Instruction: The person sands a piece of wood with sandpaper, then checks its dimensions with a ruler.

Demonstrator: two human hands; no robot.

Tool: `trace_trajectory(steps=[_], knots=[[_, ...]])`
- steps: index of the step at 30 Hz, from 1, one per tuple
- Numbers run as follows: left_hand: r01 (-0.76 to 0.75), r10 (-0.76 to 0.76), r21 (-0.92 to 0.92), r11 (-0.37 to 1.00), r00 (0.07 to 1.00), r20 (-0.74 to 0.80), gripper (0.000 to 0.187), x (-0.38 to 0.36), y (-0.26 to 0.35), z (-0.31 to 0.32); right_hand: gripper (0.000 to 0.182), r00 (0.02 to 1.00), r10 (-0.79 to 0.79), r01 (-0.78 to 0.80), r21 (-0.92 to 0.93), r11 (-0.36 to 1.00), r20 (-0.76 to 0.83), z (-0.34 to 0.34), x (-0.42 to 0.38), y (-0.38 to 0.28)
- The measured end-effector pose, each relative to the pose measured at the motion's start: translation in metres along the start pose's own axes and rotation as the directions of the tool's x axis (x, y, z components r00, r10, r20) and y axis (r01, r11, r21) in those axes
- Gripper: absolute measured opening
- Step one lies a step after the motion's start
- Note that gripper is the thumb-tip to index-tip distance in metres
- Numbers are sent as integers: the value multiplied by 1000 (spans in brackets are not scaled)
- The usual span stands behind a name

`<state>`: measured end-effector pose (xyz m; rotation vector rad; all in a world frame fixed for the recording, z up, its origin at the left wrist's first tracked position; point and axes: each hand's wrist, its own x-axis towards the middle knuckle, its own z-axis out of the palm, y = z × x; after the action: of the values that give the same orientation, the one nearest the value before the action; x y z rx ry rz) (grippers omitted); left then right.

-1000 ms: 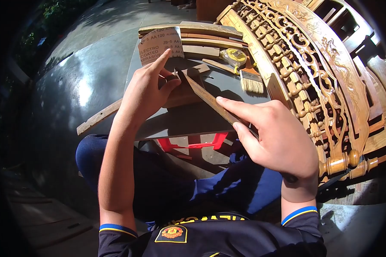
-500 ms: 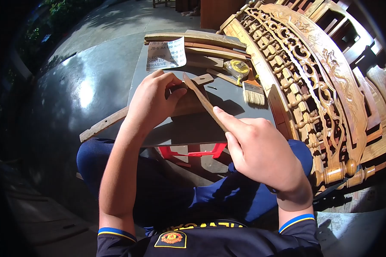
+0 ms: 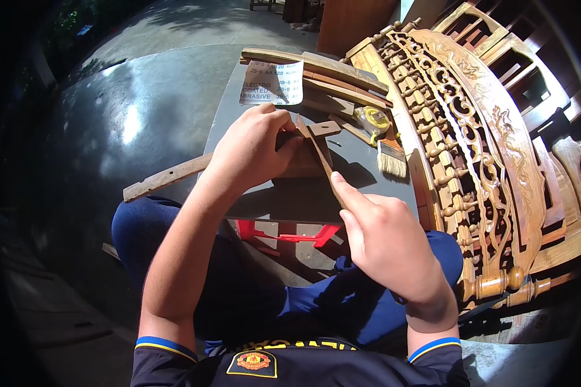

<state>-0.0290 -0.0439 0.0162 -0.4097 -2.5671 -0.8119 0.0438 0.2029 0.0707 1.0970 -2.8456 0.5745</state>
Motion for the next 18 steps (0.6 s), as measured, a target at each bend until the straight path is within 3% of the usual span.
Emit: trace_trajectory(steps=[2,5,12,14,18], knots=[[-14,14,-31,999,1000,5,19,0,0,-1,60,1000,-16,16,-5,1000,15,0,1,3],[-13,13,6,1000,1000,-16,18,-2,4,3,58,999,20,-22,-60,998,-35,21,17,14],[-13,15,34,999,998,-53,19,-2,5,5,50,986,-24,36,67,997,-165,38,44,30],[24,-19,81,996,998,-64,19,-4,11,5,50,985,-28,33,25,999,-172,44,40,32],[60,-49,113,992,994,-96,20,-5,12,9,49,999,29,-31,-56,998,-38,21,15,14]])
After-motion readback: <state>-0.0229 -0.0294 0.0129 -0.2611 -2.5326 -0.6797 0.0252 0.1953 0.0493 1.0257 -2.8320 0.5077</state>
